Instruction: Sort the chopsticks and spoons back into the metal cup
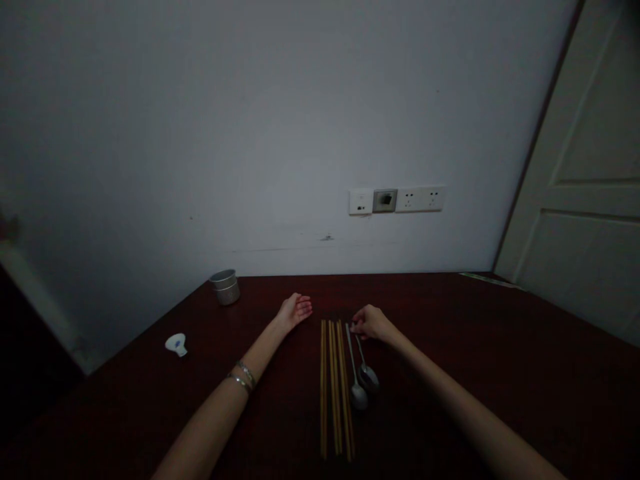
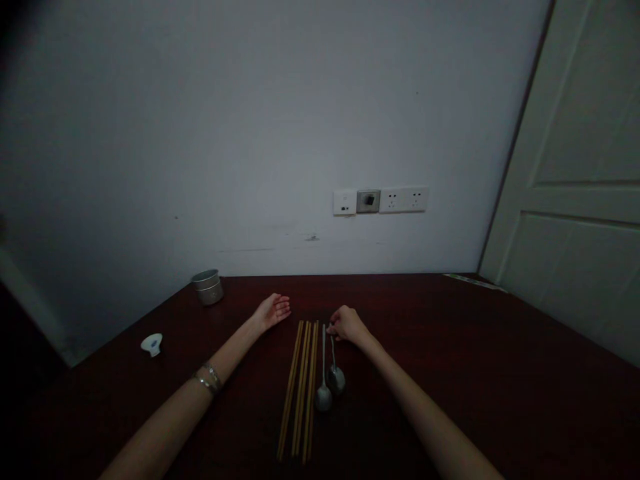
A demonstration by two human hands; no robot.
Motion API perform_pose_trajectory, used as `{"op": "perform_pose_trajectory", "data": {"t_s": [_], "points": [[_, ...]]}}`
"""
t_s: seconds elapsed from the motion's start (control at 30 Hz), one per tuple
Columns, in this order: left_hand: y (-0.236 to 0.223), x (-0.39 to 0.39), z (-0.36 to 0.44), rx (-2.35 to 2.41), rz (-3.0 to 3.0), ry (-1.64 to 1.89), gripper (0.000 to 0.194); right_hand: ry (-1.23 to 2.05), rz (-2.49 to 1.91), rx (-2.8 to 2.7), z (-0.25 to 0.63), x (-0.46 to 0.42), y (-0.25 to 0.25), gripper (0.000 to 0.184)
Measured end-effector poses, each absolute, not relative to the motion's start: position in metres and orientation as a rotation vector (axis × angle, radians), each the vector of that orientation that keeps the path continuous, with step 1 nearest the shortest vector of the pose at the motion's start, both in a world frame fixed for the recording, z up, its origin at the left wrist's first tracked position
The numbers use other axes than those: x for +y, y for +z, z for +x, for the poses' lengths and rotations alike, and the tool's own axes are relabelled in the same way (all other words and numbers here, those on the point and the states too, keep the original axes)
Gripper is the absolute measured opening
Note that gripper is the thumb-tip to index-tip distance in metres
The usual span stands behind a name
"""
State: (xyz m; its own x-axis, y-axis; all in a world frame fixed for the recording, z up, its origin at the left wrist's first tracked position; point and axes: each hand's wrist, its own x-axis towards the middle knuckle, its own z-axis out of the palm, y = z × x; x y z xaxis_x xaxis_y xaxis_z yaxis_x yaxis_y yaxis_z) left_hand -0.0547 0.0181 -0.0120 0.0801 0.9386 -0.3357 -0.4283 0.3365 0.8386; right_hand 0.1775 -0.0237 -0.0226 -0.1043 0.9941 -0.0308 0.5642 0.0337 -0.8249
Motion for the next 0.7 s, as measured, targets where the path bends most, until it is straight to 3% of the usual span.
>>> {"op": "perform_pose_trajectory", "data": {"t_s": [0.2,0.47,0.7], "points": [[-0.012,0.017,-0.055,1.023,0.646,1.115,0.018,0.892,-1.572,-1.727,0.182,-0.019,-0.025,0.028],[-0.01,0.015,-0.054,1.035,0.66,1.105,0.016,0.115,-1.529,-1.94,0.213,-0.01,-0.028,0.03],[0.024,-0.001,-0.042,0.973,0.85,1.077,0.016,-0.27,-1.641,-2.061,0.226,-0.008,-0.059,0.042]]}}
